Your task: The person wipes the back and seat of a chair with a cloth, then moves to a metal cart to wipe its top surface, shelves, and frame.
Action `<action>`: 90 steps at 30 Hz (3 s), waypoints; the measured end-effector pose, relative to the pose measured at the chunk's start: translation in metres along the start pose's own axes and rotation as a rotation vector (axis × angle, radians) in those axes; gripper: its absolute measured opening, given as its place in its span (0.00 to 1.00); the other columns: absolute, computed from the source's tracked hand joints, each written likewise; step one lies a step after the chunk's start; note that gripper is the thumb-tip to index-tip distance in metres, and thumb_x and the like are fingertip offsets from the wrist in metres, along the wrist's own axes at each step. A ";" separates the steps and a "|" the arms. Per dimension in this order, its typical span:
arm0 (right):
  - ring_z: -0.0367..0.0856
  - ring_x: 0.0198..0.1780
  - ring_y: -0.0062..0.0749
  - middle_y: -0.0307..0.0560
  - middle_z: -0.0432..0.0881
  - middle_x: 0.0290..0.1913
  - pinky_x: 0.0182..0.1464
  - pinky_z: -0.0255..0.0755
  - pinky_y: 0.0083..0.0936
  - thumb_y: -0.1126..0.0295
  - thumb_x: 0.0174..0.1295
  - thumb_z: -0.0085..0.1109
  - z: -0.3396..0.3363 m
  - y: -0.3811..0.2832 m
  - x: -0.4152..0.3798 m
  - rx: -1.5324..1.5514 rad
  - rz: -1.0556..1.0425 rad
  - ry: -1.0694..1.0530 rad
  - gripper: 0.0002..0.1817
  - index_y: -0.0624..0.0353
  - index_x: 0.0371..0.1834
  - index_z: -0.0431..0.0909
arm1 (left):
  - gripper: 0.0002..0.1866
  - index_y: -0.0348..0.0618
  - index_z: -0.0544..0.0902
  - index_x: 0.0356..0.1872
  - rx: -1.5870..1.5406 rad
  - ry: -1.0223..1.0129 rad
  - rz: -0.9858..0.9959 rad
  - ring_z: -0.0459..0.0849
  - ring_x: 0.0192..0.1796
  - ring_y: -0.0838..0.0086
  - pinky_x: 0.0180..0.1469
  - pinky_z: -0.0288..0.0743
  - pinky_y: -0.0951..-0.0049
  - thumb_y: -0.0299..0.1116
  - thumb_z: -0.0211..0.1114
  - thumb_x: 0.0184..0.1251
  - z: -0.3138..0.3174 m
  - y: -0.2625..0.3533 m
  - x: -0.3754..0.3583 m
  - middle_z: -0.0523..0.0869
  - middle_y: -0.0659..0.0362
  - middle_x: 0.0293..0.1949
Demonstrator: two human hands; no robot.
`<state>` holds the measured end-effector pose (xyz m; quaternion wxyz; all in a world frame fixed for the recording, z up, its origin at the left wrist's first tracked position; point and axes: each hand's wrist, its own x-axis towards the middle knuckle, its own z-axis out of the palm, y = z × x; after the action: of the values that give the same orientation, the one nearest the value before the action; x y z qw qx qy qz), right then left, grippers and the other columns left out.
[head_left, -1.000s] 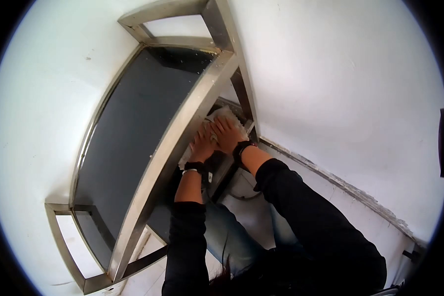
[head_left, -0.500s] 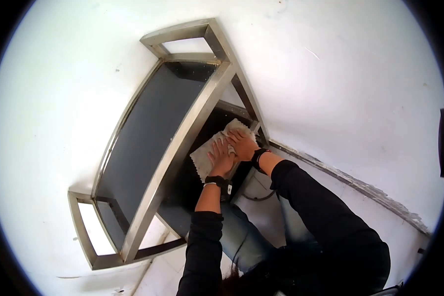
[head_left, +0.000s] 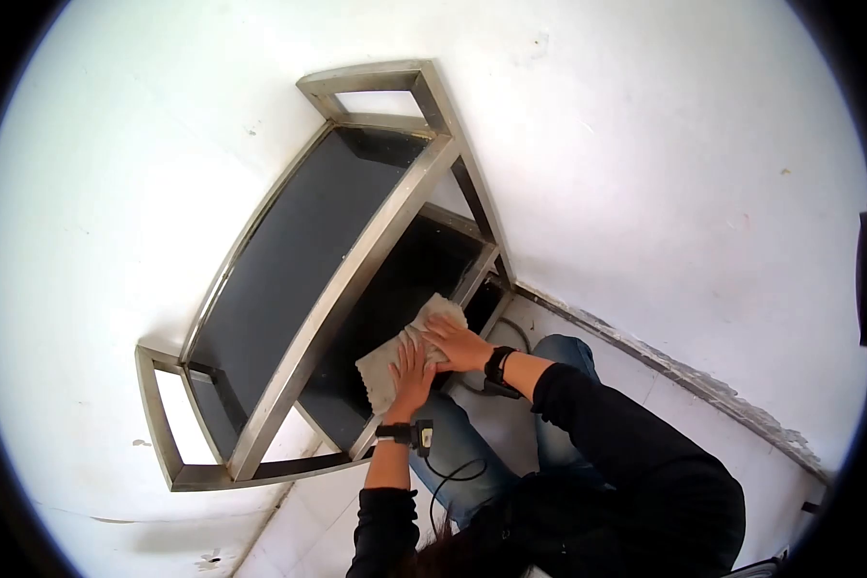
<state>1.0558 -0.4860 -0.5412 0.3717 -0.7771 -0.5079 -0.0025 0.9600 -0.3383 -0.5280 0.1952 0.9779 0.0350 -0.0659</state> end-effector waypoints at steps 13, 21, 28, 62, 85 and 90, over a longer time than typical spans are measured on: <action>0.48 0.63 0.41 0.52 0.55 0.59 0.63 0.39 0.36 0.50 0.37 0.61 -0.059 0.036 0.017 -0.351 0.142 -0.139 0.41 0.54 0.56 0.58 | 0.40 0.57 0.50 0.61 0.432 0.057 0.064 0.43 0.64 0.55 0.51 0.42 0.33 0.43 0.62 0.45 -0.012 0.029 0.053 0.44 0.56 0.63; 0.42 0.65 0.44 0.53 0.49 0.62 0.62 0.37 0.42 0.49 0.16 0.70 -0.056 0.058 0.060 -0.542 0.358 -0.270 0.61 0.57 0.61 0.48 | 0.50 0.51 0.48 0.61 0.227 -0.118 -0.074 0.29 0.65 0.54 0.50 0.31 0.30 0.49 0.67 0.35 -0.038 0.054 0.105 0.39 0.54 0.64; 0.38 0.65 0.41 0.49 0.45 0.64 0.60 0.39 0.46 0.50 0.11 0.73 -0.083 0.071 0.084 -0.585 0.296 -0.476 0.64 0.56 0.61 0.49 | 0.58 0.43 0.42 0.62 0.265 -0.267 -0.059 0.25 0.63 0.50 0.53 0.30 0.34 0.63 0.62 0.30 -0.040 0.043 0.158 0.34 0.48 0.63; 0.45 0.64 0.45 0.53 0.52 0.61 0.63 0.38 0.37 0.57 0.17 0.72 -0.072 0.106 0.144 -0.331 0.582 -0.181 0.56 0.59 0.58 0.55 | 0.35 0.28 0.53 0.57 0.647 0.015 0.351 0.43 0.62 0.45 0.60 0.38 0.46 0.42 0.52 0.53 -0.011 -0.050 0.259 0.49 0.36 0.59; 0.46 0.62 0.51 0.60 0.54 0.58 0.61 0.42 0.42 0.41 0.44 0.50 -0.051 0.061 0.018 -0.369 0.105 -0.278 0.40 0.58 0.56 0.58 | 0.29 0.47 0.49 0.61 0.148 0.110 0.015 0.37 0.65 0.56 0.54 0.38 0.36 0.43 0.44 0.59 0.020 0.033 0.035 0.43 0.54 0.64; 0.45 0.63 0.51 0.59 0.52 0.59 0.59 0.42 0.52 0.44 0.41 0.55 -0.060 0.037 0.043 -0.449 0.264 -0.452 0.40 0.56 0.56 0.57 | 0.30 0.47 0.49 0.61 0.264 0.007 -0.069 0.41 0.65 0.57 0.53 0.41 0.36 0.43 0.45 0.58 0.008 0.038 0.053 0.46 0.55 0.63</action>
<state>1.1288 -0.4947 -0.5029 0.0664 -0.8795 -0.4591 0.1063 1.0147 -0.3742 -0.5283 0.0621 0.9935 0.0603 -0.0734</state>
